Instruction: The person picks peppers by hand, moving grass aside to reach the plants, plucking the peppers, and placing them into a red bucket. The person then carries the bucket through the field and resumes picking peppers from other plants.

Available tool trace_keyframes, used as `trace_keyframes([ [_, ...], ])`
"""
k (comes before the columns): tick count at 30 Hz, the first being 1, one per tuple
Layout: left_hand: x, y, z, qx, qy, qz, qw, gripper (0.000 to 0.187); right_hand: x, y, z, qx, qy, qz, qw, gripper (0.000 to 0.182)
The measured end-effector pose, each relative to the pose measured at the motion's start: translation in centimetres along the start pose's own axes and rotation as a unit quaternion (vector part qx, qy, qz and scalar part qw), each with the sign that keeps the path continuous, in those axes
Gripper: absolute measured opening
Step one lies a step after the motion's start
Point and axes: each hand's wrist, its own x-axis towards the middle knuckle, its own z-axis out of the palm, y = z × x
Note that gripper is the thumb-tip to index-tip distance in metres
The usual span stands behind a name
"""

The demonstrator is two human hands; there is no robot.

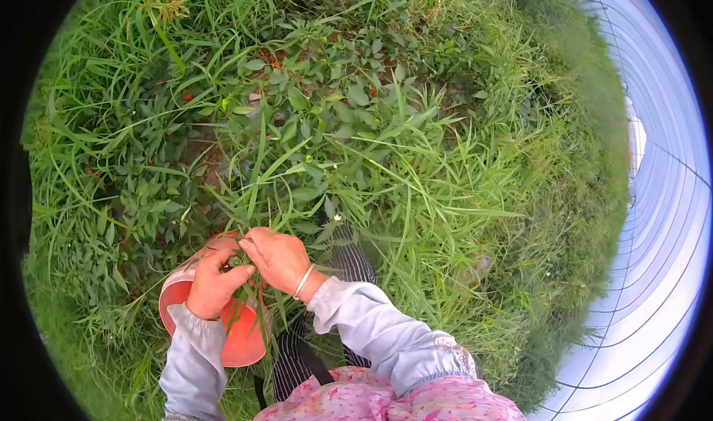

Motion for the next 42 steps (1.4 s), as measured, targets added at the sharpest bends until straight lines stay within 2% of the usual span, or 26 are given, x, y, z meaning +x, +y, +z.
trace_keyframes([
  [1, -0.1, -0.1, 0.2, 0.004, 0.020, 0.024, 0.999, 0.028, -0.3, -0.2, 0.1, -0.022, -0.001, 0.019, 1.000, 0.016],
  [4, -0.9, -0.1, 0.4, 0.036, 0.073, 0.073, 0.994, 0.029, -0.5, -1.0, 1.0, 0.094, 0.042, 0.110, 0.989, 0.017],
  [6, -1.1, 0.3, 0.5, 0.072, 0.096, 0.093, 0.988, 0.030, -0.6, -0.9, 2.0, 0.279, 0.033, 0.175, 0.944, 0.019],
  [8, -1.3, -0.2, 0.7, 0.077, 0.093, 0.100, 0.988, 0.029, -0.8, -1.4, 2.2, 0.415, 0.015, 0.258, 0.872, 0.022],
  [11, -1.7, -0.6, 1.0, 0.078, 0.103, 0.106, 0.986, 0.028, -1.1, -1.2, 3.4, 0.451, 0.035, 0.265, 0.852, 0.022],
  [14, -2.0, -0.3, 1.3, 0.056, 0.109, 0.102, 0.987, 0.027, -1.2, -1.9, 3.7, 0.519, 0.062, 0.305, 0.796, 0.022],
  [18, -2.3, -1.2, 1.3, 0.037, 0.095, 0.064, 0.993, 0.025, -1.3, -1.9, 3.5, 0.558, 0.042, 0.325, 0.762, 0.023],
  [20, -2.5, -1.1, 1.7, 0.074, 0.129, 0.095, 0.984, 0.024, -1.3, -1.5, 4.4, 0.564, 0.048, 0.339, 0.751, 0.023],
  [24, -2.4, -1.3, 1.7, 0.103, 0.159, 0.094, 0.977, 0.020, -1.3, -1.0, 5.5, 0.568, 0.038, 0.361, 0.739, 0.024],
  [27, -3.0, -0.1, 1.1, 0.056, 0.115, 0.020, 0.992, 0.019, -0.9, 0.5, 7.2, 0.513, 0.070, 0.361, 0.775, 0.024],
  [28, -3.8, -0.2, 1.3, 0.003, 0.079, 0.048, 0.996, 0.018, 0.4, 1.9, 5.4, 0.520, 0.069, 0.450, 0.723, 0.024],
  [29, -4.7, 0.0, 1.6, 0.034, 0.068, 0.049, 0.996, 0.017, 1.1, 4.1, 4.7, 0.529, 0.115, 0.455, 0.707, 0.024],
  [31, -6.1, 0.5, 2.0, 0.099, 0.054, 0.050, 0.992, 0.017, 2.1, 6.4, 3.8, 0.417, 0.118, 0.385, 0.815, 0.025],
  [32, -6.6, 0.4, 1.6, 0.028, 0.066, -0.032, 0.997, 0.013, 2.2, 7.0, 3.7, 0.385, 0.077, 0.328, 0.859, 0.025],
  [34, -6.8, -1.0, 0.7, -0.060, 0.110, -0.078, 0.989, 0.010, 2.7, 7.8, 2.8, 0.307, -0.003, 0.202, 0.930, 0.027],
  [35, -6.9, -2.1, -0.1, -0.101, 0.131, -0.101, 0.981, 0.009, 2.7, 8.1, 2.4, 0.245, -0.034, 0.179, 0.952, 0.027],
  [37, -7.1, -3.6, -0.4, -0.140, 0.164, -0.097, 0.972, 0.005, 2.4, 7.8, 1.5, 0.119, -0.103, 0.130, 0.979, 0.027],
  [38, -6.9, -3.1, -0.2, -0.161, 0.179, -0.109, 0.965, 0.004, 2.2, 7.5, 0.6, 0.114, -0.123, 0.167, 0.972, 0.028],
  [39, -6.5, -2.4, 0.1, -0.182, 0.194, -0.118, 0.957, 0.004, 1.8, 7.9, 0.1, 0.053, -0.103, 0.174, 0.978, 0.030],
  [41, -5.2, -2.2, 0.8, -0.225, 0.155, -0.095, 0.957, 0.001, 0.8, 9.0, -1.0, -0.072, -0.064, 0.186, 0.978, 0.034],
  [42, -4.5, -2.7, 1.2, -0.235, 0.140, -0.083, 0.958, 0.001, 0.3, 8.9, -1.9, -0.133, -0.073, 0.175, 0.973, 0.038],
])
